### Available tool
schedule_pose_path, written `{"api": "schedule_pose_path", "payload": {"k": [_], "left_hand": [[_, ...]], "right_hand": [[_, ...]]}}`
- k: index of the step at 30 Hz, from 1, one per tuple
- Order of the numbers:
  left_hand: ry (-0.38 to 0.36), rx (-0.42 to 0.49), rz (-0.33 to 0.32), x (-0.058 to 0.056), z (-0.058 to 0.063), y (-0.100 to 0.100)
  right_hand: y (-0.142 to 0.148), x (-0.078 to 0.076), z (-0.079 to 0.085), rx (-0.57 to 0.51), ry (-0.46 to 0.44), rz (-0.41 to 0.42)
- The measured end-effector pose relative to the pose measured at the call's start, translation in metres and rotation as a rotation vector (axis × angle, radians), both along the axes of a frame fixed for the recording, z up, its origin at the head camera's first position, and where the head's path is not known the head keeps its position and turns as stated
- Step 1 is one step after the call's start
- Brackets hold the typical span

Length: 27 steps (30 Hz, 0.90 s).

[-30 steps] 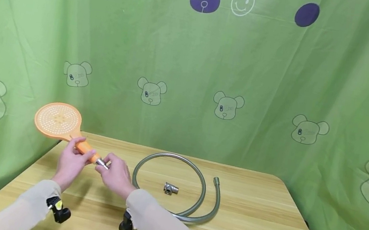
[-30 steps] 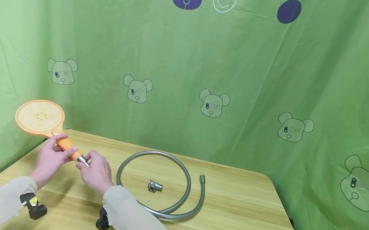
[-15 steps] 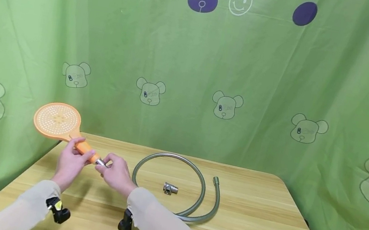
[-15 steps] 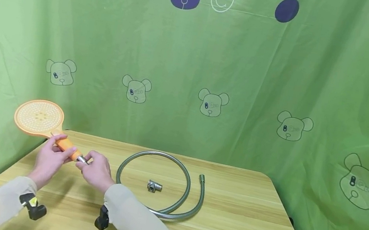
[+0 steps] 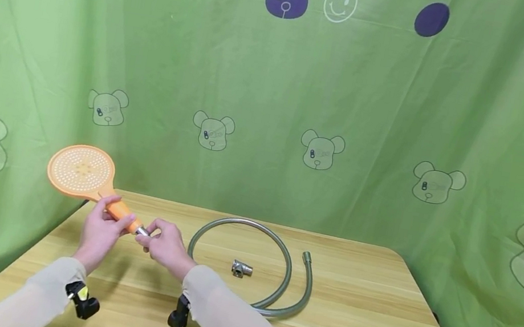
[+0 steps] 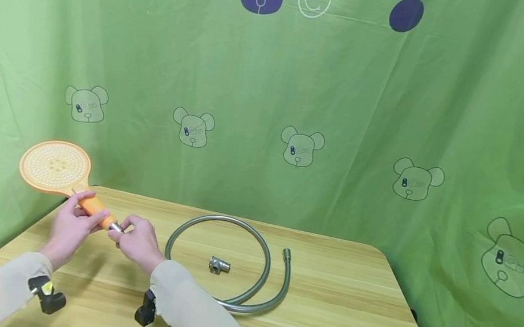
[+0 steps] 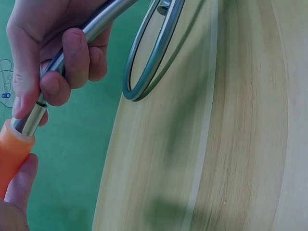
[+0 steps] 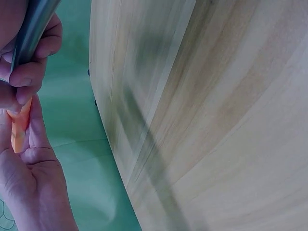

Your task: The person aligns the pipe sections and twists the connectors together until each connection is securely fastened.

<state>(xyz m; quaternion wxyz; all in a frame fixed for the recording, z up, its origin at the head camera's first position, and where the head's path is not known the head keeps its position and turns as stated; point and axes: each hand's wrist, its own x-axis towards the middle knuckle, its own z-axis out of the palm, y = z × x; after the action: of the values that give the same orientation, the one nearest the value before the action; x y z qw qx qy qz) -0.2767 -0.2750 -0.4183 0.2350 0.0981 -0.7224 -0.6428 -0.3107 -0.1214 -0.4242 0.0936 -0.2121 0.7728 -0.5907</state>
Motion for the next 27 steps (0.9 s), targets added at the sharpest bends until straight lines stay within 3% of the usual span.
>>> {"api": "schedule_pose_path", "payload": {"k": [16, 27], "left_hand": [[-0.019, -0.037, -0.01, -0.0006, -0.0046, -0.0048], [-0.061, -0.159, 0.048, -0.0003, 0.0007, 0.0002]], "right_hand": [[-0.0022, -0.0005, -0.0021, 0.003, -0.022, -0.005], [0.0019, -0.0007, 0.0003, 0.053, 0.028, -0.013]]}}
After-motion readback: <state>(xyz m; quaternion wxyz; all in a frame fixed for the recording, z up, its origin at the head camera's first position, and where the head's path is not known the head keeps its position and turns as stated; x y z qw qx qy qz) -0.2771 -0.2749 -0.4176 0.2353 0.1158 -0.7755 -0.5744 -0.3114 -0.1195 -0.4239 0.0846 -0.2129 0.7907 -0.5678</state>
